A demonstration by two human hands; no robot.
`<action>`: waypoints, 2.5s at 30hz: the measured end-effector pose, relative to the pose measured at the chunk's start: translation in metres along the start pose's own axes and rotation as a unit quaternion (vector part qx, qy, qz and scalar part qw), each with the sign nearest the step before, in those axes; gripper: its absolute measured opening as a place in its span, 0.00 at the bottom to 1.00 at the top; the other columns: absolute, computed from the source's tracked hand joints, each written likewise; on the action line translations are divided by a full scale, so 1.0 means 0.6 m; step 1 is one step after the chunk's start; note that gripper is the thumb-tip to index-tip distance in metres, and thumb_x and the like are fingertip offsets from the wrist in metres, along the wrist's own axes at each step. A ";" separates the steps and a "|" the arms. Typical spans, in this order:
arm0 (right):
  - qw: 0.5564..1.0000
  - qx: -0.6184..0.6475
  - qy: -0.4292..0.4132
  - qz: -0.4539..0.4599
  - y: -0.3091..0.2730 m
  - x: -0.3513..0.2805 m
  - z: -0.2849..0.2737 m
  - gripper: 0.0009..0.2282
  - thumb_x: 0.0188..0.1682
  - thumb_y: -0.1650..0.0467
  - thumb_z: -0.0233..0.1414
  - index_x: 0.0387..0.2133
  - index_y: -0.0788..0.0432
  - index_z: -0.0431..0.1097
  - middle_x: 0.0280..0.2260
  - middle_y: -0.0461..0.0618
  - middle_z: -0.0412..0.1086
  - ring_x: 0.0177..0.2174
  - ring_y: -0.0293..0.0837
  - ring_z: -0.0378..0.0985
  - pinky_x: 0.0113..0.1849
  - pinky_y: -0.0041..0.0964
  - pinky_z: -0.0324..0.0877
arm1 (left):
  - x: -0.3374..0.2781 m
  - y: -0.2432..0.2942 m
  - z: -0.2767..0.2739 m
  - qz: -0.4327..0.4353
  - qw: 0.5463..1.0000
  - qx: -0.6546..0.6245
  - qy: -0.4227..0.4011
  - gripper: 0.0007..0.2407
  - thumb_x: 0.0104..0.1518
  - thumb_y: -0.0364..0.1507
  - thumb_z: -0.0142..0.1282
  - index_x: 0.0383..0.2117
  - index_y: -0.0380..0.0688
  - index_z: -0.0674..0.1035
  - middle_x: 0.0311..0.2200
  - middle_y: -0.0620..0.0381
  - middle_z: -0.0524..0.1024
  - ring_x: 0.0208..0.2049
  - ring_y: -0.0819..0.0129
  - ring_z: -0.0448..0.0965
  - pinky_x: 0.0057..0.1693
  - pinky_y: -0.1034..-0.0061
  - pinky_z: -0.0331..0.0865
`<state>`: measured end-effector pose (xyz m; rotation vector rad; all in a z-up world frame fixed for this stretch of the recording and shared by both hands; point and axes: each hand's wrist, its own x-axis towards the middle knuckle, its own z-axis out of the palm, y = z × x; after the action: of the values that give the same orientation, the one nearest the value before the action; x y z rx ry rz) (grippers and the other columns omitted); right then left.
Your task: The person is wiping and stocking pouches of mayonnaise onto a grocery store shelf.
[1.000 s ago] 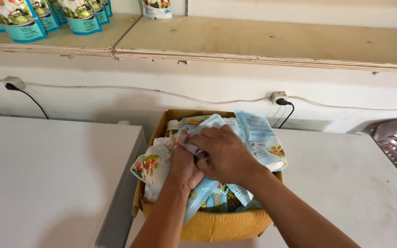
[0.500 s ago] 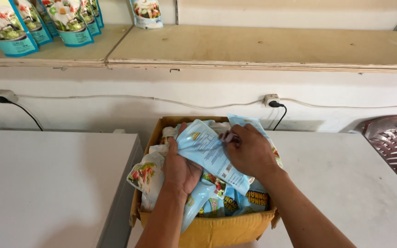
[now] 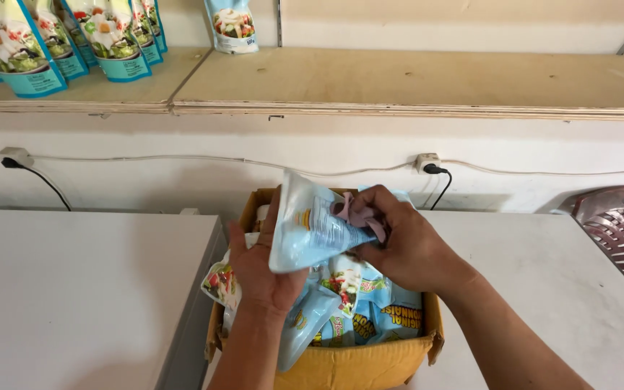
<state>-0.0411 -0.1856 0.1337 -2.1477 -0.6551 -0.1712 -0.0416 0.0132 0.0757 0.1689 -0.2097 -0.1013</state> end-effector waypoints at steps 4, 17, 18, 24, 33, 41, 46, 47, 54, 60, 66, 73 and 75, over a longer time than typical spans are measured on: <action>0.991 0.010 -0.013 -0.131 -0.042 0.024 0.007 0.17 0.38 0.80 0.57 0.43 0.59 0.67 0.42 0.52 0.77 0.43 0.47 0.82 0.45 0.38 0.77 | 0.002 0.016 0.002 0.003 1.000 0.001 -0.011 0.35 0.50 0.57 0.36 0.59 0.45 0.71 0.54 0.50 0.77 0.56 0.53 0.77 0.58 0.56 0.70; 0.980 0.059 0.175 -0.071 0.062 0.031 0.123 0.15 0.55 0.76 0.48 0.56 0.63 0.66 0.56 0.63 0.67 0.58 0.61 0.64 0.57 0.50 0.59 | 0.003 0.027 -0.039 -0.034 0.998 -0.026 -0.041 0.32 0.54 0.51 0.41 0.59 0.41 0.73 0.55 0.44 0.76 0.56 0.51 0.76 0.62 0.56 0.67; 0.971 -0.114 0.155 -0.142 0.046 0.022 0.138 0.19 0.54 0.76 0.46 0.61 0.63 0.64 0.65 0.66 0.59 0.66 0.63 0.54 0.63 0.54 0.49 | 0.005 0.022 -0.045 -0.042 0.998 -0.028 -0.043 0.31 0.55 0.51 0.42 0.59 0.40 0.73 0.55 0.44 0.76 0.56 0.50 0.76 0.62 0.56 0.67; 0.987 0.038 -0.009 -0.157 -0.030 -0.056 0.162 0.20 0.52 0.78 0.48 0.59 0.62 0.66 0.64 0.62 0.65 0.68 0.63 0.57 0.64 0.56 0.47 | 0.014 0.010 -0.066 -0.077 0.994 -0.040 -0.062 0.30 0.57 0.48 0.44 0.59 0.38 0.73 0.56 0.42 0.75 0.56 0.49 0.76 0.64 0.56 0.65; 0.952 -0.142 0.223 -0.155 0.025 -0.004 0.187 0.24 0.47 0.81 0.46 0.61 0.66 0.63 0.58 0.70 0.64 0.61 0.64 0.64 0.60 0.53 0.61 | 0.030 -0.010 -0.136 -0.118 0.988 -0.056 -0.083 0.27 0.60 0.44 0.47 0.59 0.35 0.74 0.56 0.38 0.75 0.57 0.47 0.75 0.67 0.56 0.63; 0.991 0.078 0.069 0.078 -0.066 -0.027 0.123 0.22 0.53 0.76 0.45 0.62 0.52 0.67 0.49 0.55 0.79 0.46 0.55 0.80 0.50 0.47 0.74 | 0.009 -0.030 -0.118 -0.142 0.985 -0.067 -0.074 0.29 0.59 0.45 0.48 0.60 0.33 0.72 0.57 0.34 0.72 0.57 0.44 0.75 0.66 0.55 0.64; 0.979 -0.063 0.188 -0.054 -0.002 -0.006 0.158 0.22 0.50 0.80 0.46 0.60 0.61 0.67 0.58 0.62 0.68 0.55 0.59 0.72 0.56 0.46 0.67 | 0.003 -0.037 -0.112 -0.157 0.982 -0.077 -0.070 0.31 0.59 0.46 0.48 0.61 0.32 0.70 0.57 0.32 0.71 0.56 0.41 0.74 0.65 0.54 0.65; 0.984 -0.030 0.152 -0.091 -0.021 -0.030 0.175 0.22 0.49 0.81 0.45 0.59 0.62 0.67 0.57 0.63 0.70 0.56 0.59 0.73 0.59 0.48 0.61 | 0.002 -0.038 -0.113 -0.159 0.982 -0.080 -0.069 0.31 0.59 0.47 0.48 0.62 0.32 0.69 0.57 0.31 0.71 0.56 0.41 0.74 0.65 0.53 0.65; 0.985 0.167 0.038 -0.015 -0.041 -0.068 0.141 0.16 0.56 0.79 0.41 0.54 0.66 0.70 0.47 0.55 0.81 0.39 0.49 0.82 0.46 0.47 0.70 | 0.005 -0.040 -0.146 -0.182 0.977 -0.094 -0.061 0.33 0.58 0.48 0.49 0.63 0.31 0.67 0.58 0.28 0.68 0.56 0.37 0.73 0.64 0.52 0.67; 0.976 0.025 0.170 0.132 0.075 0.040 0.069 0.18 0.57 0.64 0.53 0.55 0.63 0.68 0.36 0.51 0.78 0.27 0.30 0.77 0.27 0.23 0.70 | 0.002 -0.029 -0.086 -0.191 0.974 -0.097 -0.077 0.36 0.58 0.49 0.49 0.64 0.30 0.64 0.58 0.25 0.67 0.56 0.34 0.72 0.63 0.50 0.67; 0.987 0.103 0.060 0.104 0.046 0.046 0.049 0.17 0.53 0.66 0.52 0.53 0.58 0.73 0.37 0.36 0.69 0.18 0.32 0.75 0.17 0.31 0.73 | -0.006 -0.027 -0.070 -0.214 0.969 -0.103 -0.071 0.38 0.57 0.50 0.50 0.66 0.28 0.62 0.58 0.21 0.65 0.56 0.31 0.71 0.62 0.49 0.68; 0.968 0.135 -0.002 0.212 0.035 0.065 0.009 0.11 0.51 0.68 0.55 0.41 0.64 0.75 0.21 0.47 0.70 0.14 0.36 0.64 0.15 0.35 0.65 | -0.011 -0.025 -0.067 -0.243 0.962 -0.109 -0.056 0.40 0.57 0.52 0.50 0.67 0.27 0.59 0.59 0.18 0.62 0.56 0.27 0.71 0.61 0.47 0.70; 0.974 0.035 0.007 0.225 0.012 0.070 -0.003 0.10 0.52 0.66 0.53 0.40 0.60 0.75 0.21 0.49 0.70 0.14 0.39 0.68 0.15 0.37 0.66 | -0.006 -0.025 -0.062 -0.251 0.960 -0.110 -0.058 0.41 0.57 0.52 0.50 0.68 0.27 0.59 0.59 0.17 0.62 0.56 0.26 0.70 0.60 0.47 0.70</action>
<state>-0.0013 -0.1739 0.1442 -2.1647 -0.1512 0.0814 -0.0385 0.0050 0.0365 -0.0087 -0.2674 -0.6397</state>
